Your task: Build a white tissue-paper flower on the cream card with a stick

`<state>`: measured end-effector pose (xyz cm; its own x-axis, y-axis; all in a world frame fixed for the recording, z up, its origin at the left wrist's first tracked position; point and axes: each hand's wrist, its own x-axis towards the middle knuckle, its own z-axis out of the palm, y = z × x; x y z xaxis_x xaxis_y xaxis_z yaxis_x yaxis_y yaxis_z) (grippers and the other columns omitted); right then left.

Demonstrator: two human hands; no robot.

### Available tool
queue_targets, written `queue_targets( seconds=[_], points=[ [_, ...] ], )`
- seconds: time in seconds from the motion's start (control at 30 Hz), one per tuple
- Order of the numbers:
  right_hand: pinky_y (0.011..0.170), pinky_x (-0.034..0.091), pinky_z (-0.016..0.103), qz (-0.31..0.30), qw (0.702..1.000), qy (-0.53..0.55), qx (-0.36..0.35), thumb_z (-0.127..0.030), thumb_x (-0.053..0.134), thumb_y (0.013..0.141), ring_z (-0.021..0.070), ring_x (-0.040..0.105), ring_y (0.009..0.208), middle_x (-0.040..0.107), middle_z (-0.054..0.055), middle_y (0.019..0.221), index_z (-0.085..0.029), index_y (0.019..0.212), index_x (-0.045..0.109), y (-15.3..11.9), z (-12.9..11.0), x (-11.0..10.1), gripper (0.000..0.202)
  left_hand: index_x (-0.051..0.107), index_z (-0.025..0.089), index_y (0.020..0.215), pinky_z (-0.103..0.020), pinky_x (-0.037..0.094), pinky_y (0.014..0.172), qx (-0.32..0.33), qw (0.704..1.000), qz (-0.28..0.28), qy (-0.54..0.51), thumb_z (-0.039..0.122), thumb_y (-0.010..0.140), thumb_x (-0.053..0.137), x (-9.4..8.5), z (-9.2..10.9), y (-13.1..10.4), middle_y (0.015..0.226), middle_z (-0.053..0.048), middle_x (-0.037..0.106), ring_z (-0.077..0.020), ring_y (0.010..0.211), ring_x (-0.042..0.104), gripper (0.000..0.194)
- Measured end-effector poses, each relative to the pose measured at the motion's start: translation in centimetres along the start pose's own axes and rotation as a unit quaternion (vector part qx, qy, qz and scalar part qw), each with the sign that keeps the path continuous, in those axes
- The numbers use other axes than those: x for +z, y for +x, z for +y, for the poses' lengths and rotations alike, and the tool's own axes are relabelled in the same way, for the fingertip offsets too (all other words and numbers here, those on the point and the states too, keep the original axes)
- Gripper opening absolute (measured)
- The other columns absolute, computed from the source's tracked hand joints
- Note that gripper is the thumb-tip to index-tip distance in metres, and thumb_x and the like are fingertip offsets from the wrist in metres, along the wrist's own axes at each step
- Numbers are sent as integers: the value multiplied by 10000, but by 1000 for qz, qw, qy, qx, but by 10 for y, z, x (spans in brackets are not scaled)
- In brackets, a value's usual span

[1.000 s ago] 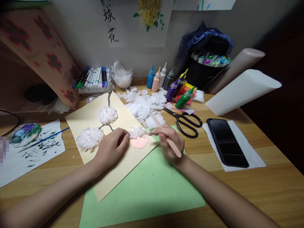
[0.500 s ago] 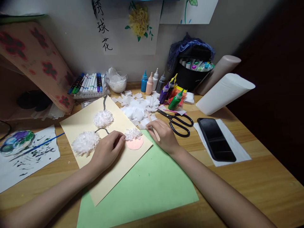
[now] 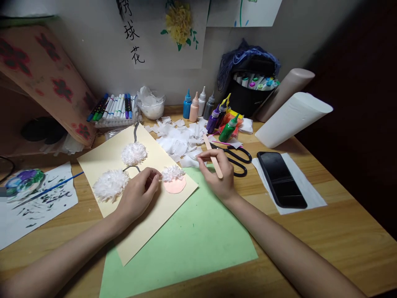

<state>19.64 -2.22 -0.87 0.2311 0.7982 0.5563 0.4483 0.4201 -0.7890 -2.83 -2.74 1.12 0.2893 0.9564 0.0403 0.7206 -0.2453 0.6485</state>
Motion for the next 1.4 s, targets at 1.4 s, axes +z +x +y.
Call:
queue_targets(
  seconds=[1.4],
  points=[
    [552, 316, 289, -252, 940, 0, -228, -227, 235, 952, 132, 388, 532, 491, 18, 544, -175, 683, 532, -24, -23, 1, 404, 562, 192, 908, -215, 319, 536, 66, 997, -21, 21, 294, 895, 461, 7, 1, 0, 642, 32, 592, -97, 551, 490, 143]
  ],
)
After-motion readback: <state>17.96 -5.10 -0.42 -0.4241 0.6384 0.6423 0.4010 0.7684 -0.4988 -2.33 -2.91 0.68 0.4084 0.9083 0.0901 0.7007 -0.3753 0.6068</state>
